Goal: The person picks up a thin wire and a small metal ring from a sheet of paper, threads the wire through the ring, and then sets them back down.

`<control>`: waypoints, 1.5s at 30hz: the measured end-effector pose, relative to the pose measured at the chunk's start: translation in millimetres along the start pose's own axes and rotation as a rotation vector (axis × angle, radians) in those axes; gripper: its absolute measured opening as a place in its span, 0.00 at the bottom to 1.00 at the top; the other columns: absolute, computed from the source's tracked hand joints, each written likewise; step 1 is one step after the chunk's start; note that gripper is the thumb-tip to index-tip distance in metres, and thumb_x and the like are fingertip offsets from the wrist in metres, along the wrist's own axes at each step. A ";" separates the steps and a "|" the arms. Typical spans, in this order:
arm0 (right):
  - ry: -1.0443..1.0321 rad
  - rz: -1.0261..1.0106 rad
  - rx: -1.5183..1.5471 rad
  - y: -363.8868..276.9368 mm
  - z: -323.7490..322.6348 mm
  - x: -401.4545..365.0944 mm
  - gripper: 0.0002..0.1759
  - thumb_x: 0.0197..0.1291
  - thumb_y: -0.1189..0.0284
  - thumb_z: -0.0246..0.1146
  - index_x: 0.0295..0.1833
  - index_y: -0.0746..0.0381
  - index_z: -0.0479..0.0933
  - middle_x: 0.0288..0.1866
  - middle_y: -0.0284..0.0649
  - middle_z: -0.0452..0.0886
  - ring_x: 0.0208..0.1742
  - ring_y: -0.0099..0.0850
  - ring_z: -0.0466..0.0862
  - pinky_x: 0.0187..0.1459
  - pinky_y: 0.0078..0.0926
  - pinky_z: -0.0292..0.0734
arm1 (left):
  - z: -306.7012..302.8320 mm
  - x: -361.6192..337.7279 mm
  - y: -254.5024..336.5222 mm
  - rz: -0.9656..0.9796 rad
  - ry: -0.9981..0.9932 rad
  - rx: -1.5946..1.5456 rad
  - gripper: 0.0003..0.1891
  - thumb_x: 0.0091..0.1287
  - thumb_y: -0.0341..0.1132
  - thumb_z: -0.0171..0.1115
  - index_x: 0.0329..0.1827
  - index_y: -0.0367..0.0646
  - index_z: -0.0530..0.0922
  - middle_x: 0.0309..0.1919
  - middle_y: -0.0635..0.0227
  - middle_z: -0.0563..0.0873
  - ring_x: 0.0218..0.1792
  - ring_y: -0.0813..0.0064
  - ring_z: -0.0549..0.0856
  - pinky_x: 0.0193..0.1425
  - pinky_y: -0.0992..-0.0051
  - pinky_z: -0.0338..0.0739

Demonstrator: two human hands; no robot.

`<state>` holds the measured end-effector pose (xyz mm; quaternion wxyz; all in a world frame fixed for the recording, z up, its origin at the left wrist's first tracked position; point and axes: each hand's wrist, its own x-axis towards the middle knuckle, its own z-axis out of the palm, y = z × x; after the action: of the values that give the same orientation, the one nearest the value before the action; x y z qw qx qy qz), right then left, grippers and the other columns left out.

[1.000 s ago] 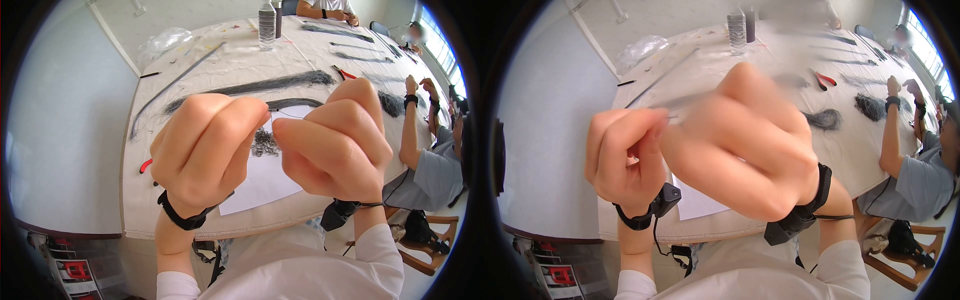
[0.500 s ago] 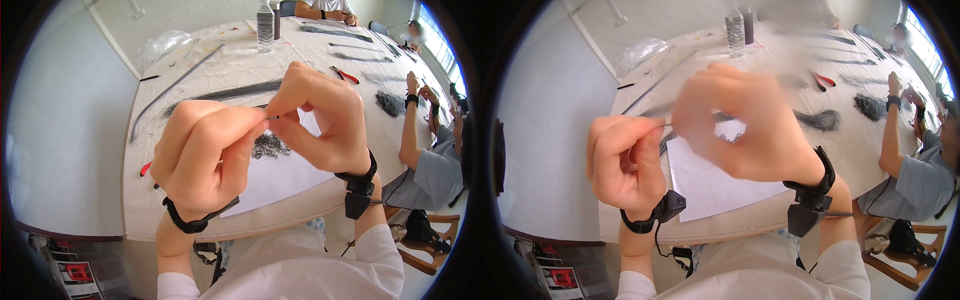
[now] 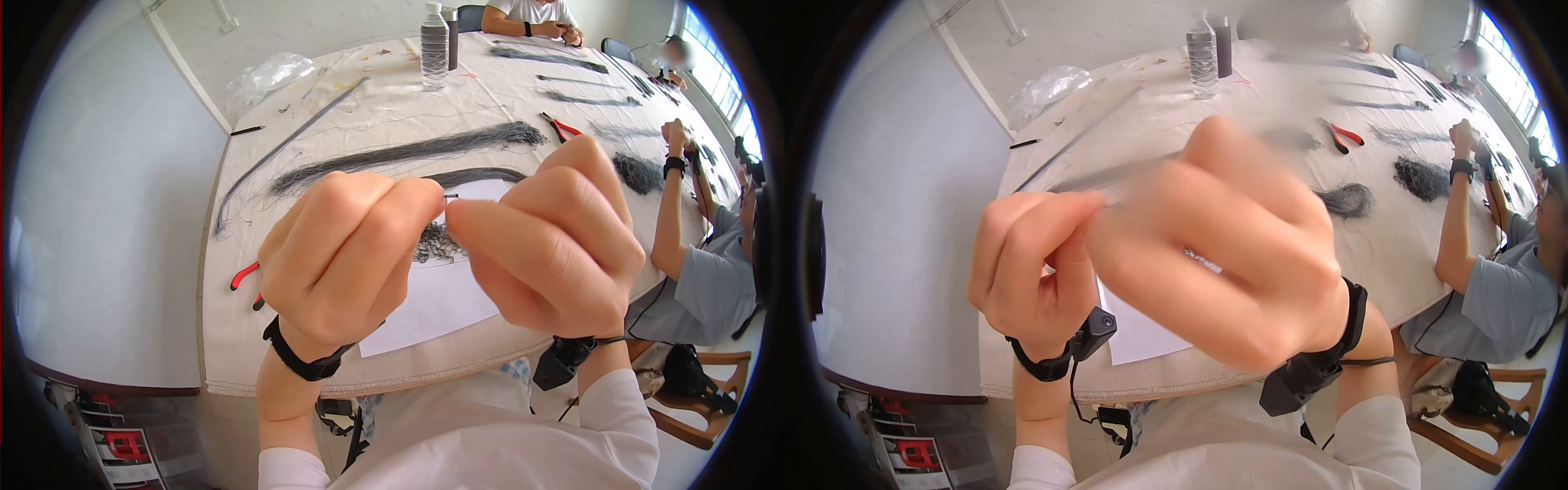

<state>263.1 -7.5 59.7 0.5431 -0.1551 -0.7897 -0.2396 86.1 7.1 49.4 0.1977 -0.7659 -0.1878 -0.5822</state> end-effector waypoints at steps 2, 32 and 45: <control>0.018 -0.031 -0.035 6.8 -1.0 -0.2 0.20 0.27 0.85 0.70 0.34 0.64 0.83 0.23 0.32 0.73 0.24 0.27 0.67 0.23 0.21 0.57 | 1.5 0.9 -0.5 0.051 0.016 -0.019 0.12 0.40 0.17 0.66 0.31 0.37 0.82 0.24 0.67 0.78 0.22 0.71 0.79 0.22 0.77 0.73; -0.028 0.166 0.283 5.3 3.3 1.8 0.16 0.29 0.89 0.67 0.32 0.66 0.82 0.21 0.32 0.74 0.21 0.23 0.64 0.23 0.21 0.53 | -3.4 -1.0 10.4 -0.141 0.016 -0.001 0.11 0.50 0.16 0.69 0.34 0.38 0.84 0.28 0.68 0.83 0.25 0.73 0.82 0.25 0.80 0.76; 0.040 0.175 0.244 12.7 13.8 -5.6 0.08 0.52 0.85 0.66 0.39 0.67 0.78 0.26 0.32 0.80 0.21 0.20 0.61 0.23 0.17 0.54 | -6.9 4.1 13.2 -0.189 -0.043 -0.126 0.12 0.46 0.17 0.71 0.33 0.41 0.84 0.24 0.70 0.80 0.19 0.80 0.75 0.17 0.81 0.66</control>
<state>260.7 10.8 53.0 0.5922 -0.1514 -0.7855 -0.0966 88.3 -7.5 53.9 0.0893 -0.7680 -0.2264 -0.5924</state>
